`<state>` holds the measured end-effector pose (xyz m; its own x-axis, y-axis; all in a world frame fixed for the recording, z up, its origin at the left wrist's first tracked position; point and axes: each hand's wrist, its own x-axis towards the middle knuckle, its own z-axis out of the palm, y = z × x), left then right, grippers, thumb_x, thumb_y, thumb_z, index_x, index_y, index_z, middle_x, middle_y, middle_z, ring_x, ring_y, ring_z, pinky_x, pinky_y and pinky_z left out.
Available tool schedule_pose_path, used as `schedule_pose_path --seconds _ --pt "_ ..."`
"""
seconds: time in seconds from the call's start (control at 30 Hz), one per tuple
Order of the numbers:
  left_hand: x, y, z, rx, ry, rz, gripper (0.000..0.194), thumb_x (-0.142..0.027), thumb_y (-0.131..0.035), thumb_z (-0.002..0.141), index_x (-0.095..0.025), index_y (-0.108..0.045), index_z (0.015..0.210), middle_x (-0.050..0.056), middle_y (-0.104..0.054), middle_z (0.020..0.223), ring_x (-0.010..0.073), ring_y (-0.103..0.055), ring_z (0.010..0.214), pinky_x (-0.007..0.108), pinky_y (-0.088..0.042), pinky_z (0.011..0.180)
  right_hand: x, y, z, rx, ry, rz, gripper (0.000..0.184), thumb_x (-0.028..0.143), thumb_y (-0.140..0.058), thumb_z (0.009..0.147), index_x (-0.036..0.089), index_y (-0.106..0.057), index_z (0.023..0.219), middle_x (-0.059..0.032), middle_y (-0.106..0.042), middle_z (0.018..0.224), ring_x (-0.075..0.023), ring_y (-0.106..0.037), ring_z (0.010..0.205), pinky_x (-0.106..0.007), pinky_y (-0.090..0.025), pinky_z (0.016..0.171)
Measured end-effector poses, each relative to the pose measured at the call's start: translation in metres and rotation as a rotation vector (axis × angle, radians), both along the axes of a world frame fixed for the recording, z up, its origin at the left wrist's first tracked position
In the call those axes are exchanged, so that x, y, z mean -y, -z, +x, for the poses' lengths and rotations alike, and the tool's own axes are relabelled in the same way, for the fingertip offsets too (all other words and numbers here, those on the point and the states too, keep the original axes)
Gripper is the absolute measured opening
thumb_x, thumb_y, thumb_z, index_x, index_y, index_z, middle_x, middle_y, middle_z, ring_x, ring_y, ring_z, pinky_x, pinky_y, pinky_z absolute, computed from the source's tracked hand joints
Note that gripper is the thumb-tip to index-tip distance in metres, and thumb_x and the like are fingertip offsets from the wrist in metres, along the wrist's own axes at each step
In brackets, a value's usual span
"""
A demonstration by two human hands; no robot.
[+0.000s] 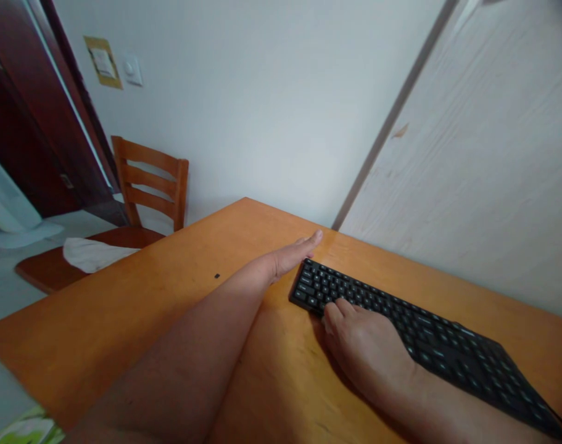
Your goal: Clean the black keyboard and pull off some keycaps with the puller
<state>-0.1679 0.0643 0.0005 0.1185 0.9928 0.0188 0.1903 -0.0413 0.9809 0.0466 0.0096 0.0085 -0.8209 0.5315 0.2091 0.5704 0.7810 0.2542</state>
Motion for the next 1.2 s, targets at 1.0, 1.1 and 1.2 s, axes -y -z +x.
schedule_pose_path --seconds 1.0,1.1,1.2 --pt "0.027 -0.044 0.071 -0.406 0.046 0.345 0.035 -0.056 -0.059 0.084 -0.021 -0.063 0.086 0.001 -0.065 0.077 0.0168 -0.059 0.069 0.025 -0.041 0.059 -0.029 -0.038 0.064 -1.312 0.227 -1.535 0.026 0.037 -0.074 0.077 0.016 -0.059 0.081 0.0029 -0.055 0.062 -0.0072 -0.043 0.051 -0.018 -0.035 0.046" --pt "0.014 -0.034 0.054 -0.514 -0.35 0.451 0.015 -0.03 -0.051 0.09 -0.022 -0.061 0.096 0.003 -0.068 0.089 0.0186 -0.061 0.081 0.028 -0.042 0.069 -0.031 -0.047 0.059 -1.281 0.178 -1.551 0.025 0.036 -0.072 0.078 0.016 -0.059 0.083 0.0024 -0.057 0.063 -0.0075 -0.044 0.051 -0.019 -0.034 0.047" --pt "0.011 -0.036 0.047 -0.446 -0.431 0.428 0.02 -0.034 -0.044 0.095 -0.021 -0.06 0.096 0.003 -0.066 0.083 0.0184 -0.062 0.077 0.028 -0.042 0.068 -0.036 -0.05 0.056 -1.312 0.187 -1.529 0.026 0.037 -0.074 0.077 0.017 -0.058 0.082 0.0031 -0.056 0.063 -0.0078 -0.044 0.051 -0.019 -0.033 0.047"
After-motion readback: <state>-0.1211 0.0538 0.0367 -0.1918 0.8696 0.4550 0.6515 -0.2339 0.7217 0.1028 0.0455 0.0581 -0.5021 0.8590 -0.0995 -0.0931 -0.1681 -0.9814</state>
